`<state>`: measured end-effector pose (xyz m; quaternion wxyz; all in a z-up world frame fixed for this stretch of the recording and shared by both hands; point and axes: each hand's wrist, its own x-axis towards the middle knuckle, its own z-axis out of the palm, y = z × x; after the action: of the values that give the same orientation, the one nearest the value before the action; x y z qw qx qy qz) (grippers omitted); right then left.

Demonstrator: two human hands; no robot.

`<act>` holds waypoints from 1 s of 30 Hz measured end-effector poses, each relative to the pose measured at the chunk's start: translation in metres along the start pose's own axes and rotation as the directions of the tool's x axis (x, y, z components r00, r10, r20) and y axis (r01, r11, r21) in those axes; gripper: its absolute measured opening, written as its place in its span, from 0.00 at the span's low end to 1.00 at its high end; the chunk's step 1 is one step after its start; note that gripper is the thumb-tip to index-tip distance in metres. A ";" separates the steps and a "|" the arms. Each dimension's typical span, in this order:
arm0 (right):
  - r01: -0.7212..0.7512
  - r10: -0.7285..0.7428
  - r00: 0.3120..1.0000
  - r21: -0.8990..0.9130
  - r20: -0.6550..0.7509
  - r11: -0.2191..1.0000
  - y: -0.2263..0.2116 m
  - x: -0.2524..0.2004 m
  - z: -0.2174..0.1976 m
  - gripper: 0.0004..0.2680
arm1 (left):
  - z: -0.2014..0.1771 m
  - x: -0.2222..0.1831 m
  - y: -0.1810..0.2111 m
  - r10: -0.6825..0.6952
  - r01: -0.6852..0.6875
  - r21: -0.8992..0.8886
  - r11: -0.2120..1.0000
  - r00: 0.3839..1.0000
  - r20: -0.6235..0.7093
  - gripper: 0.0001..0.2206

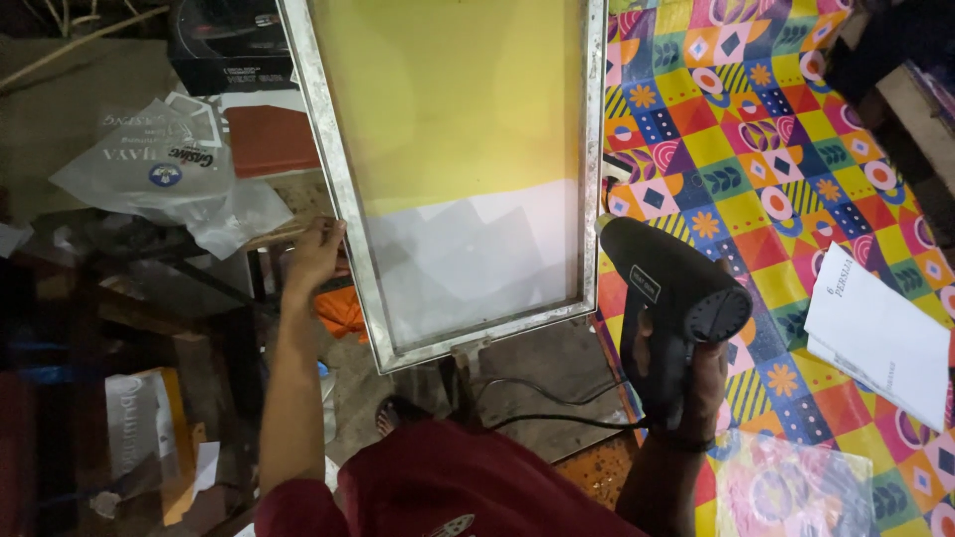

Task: The person uses a heat gun to apply heat to a screen printing frame that has a yellow and white film. The person holds the frame with the left hand and moves the heat gun across the surface with the right hand, sweeping from top to bottom and side to side.

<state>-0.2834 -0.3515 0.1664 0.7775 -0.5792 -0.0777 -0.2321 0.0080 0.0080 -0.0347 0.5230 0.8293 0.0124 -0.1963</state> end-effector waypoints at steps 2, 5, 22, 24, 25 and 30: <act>-0.006 0.006 1.000 0.000 -0.003 1.000 0.006 -0.002 -0.008 0.24 | -0.001 0.000 0.001 0.006 -0.006 -0.020 1.000 1.000 0.000 0.25; -0.015 0.015 1.000 0.004 -0.010 1.000 0.016 -0.003 -0.021 0.24 | 0.001 0.009 -0.009 0.013 -0.014 -0.056 0.998 1.000 -0.007 0.24; 0.045 -0.043 0.998 -0.055 0.036 0.997 0.005 0.052 -0.005 0.22 | -0.001 -0.010 0.013 0.092 -0.087 0.069 0.994 0.993 -0.072 0.21; 0.049 -0.048 0.998 -0.018 0.036 0.999 -0.010 0.060 0.022 0.23 | 0.000 0.003 0.000 0.078 -0.076 0.055 0.996 0.996 -0.033 0.22; 0.048 -0.047 0.998 -0.018 0.034 0.999 -0.012 0.062 0.027 0.23 | 0.000 0.007 -0.004 0.077 -0.075 0.056 0.996 0.997 -0.031 0.22; 0.109 -0.102 0.992 -0.097 0.072 0.989 -0.023 0.072 0.048 0.23 | 0.003 0.020 -0.013 0.024 -0.024 -0.003 1.000 1.000 0.008 0.31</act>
<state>-0.2234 -0.3310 0.2300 0.7309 -0.6203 -0.1227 -0.2570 0.0224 0.0073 -0.0543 0.5267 0.8277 0.0008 -0.1934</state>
